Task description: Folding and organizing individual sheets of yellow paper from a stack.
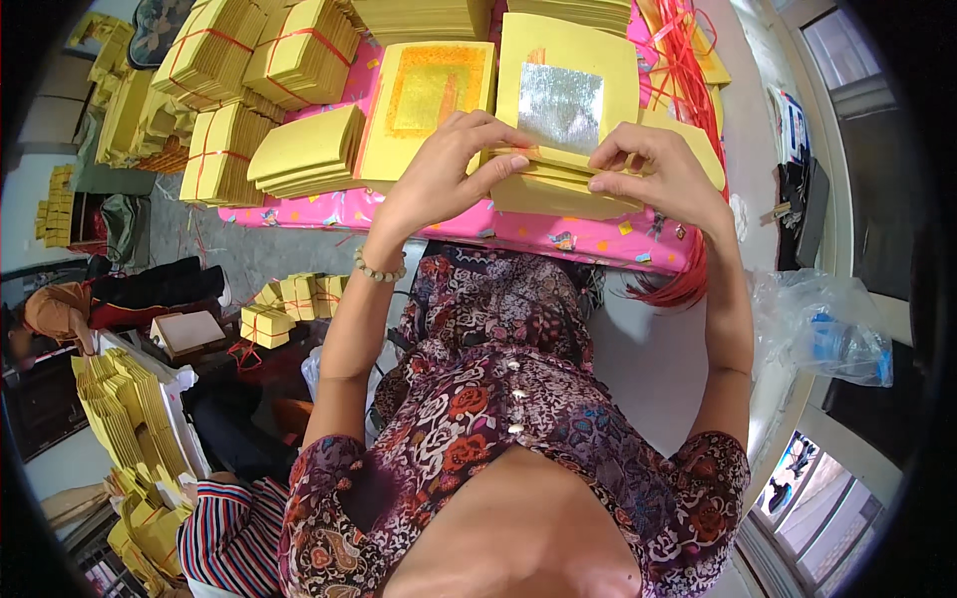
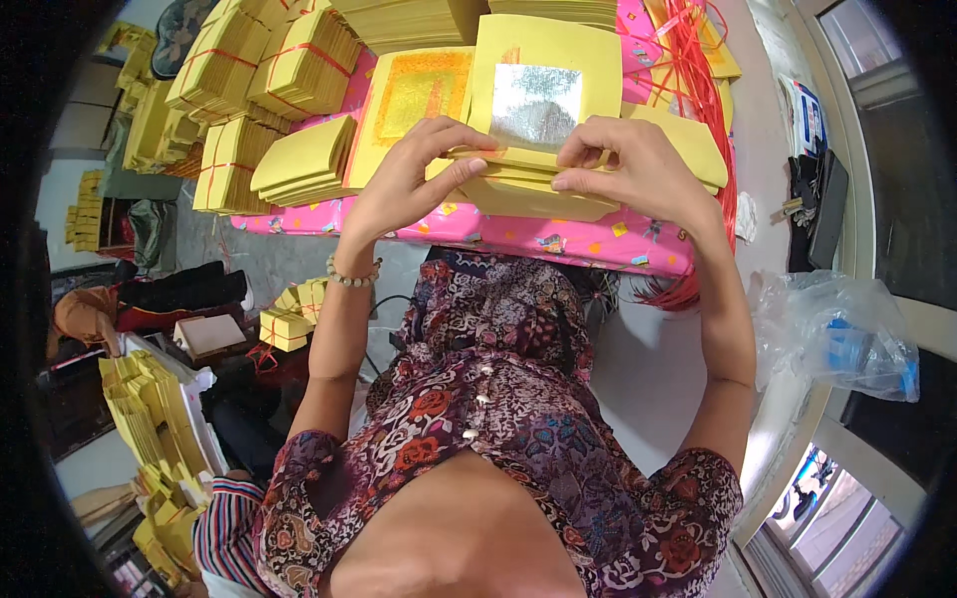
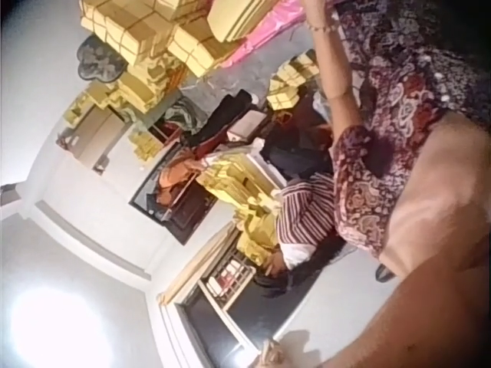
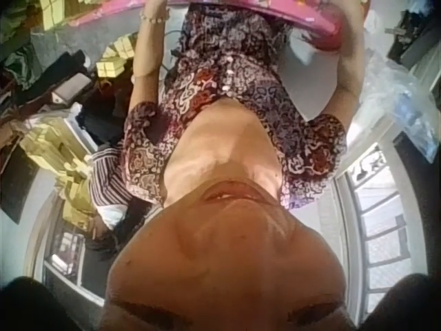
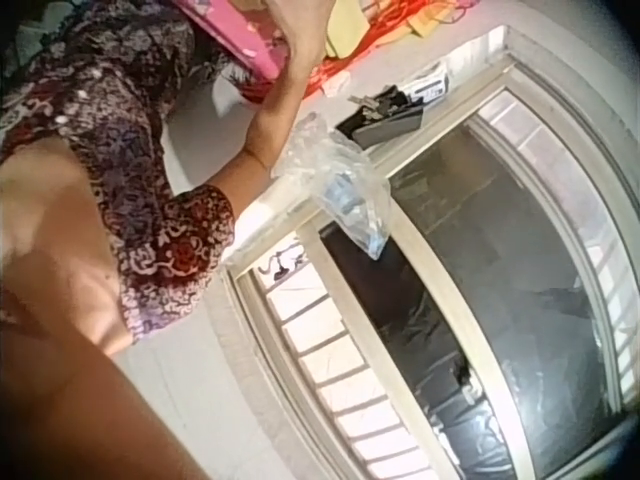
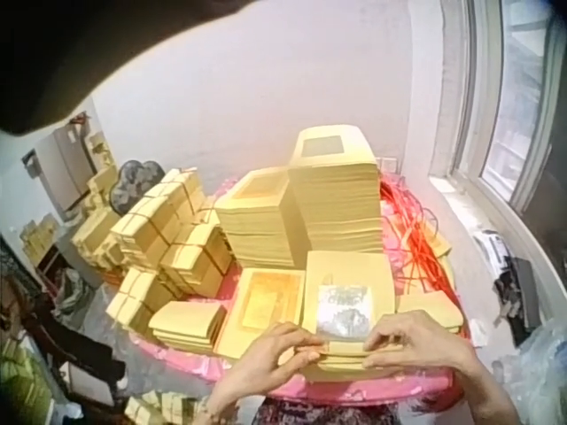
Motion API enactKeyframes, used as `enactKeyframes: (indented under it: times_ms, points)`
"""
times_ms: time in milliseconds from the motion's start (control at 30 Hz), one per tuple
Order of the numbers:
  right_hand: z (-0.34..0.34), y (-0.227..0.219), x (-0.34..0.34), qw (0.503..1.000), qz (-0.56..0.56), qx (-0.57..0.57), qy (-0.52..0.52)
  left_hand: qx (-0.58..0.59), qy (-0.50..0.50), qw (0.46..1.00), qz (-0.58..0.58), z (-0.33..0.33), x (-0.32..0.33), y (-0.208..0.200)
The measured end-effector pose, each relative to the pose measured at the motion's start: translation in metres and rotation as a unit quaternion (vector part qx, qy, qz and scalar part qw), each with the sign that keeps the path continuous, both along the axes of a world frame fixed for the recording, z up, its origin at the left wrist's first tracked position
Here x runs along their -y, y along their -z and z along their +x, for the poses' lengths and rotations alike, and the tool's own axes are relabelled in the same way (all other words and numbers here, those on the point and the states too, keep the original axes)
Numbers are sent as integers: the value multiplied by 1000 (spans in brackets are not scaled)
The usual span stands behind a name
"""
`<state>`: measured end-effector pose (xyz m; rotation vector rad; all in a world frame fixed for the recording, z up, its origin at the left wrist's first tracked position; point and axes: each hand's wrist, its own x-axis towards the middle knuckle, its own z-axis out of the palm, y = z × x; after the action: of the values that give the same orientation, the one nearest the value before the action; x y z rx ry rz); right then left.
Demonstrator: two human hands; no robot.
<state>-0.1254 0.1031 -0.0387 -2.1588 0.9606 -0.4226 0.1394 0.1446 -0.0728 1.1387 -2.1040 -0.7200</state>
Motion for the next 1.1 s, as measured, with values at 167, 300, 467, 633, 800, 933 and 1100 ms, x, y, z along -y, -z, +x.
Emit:
enactKeyframes:
  times_ms: [167,300,467,633,800,933,1100]
  points:
    - [-1,-2,3,1000,10,-2,-5,5,9,1000,-15,0,1,-3]
    - [-1,-3,4,1000,27,16,-2,28,9,1000,-11,-2,3,-8]
    - [2,-8,1,1000,0,-9,5,43,-9,999,17,-3,5,-13]
    - [5,-8,-2,989,-143,-31,9,49,-4,998,-43,-10,13,-16]
    - [-1,-14,-6,997,-72,8,11,63,-35,997,0,-4,22,-15]
    - [-12,-2,5,988,-144,64,-7,17,-34,999,36,-1,32,-19]
    - [-21,25,24,970,-234,72,4,-85,-6,993,77,-6,53,-18]
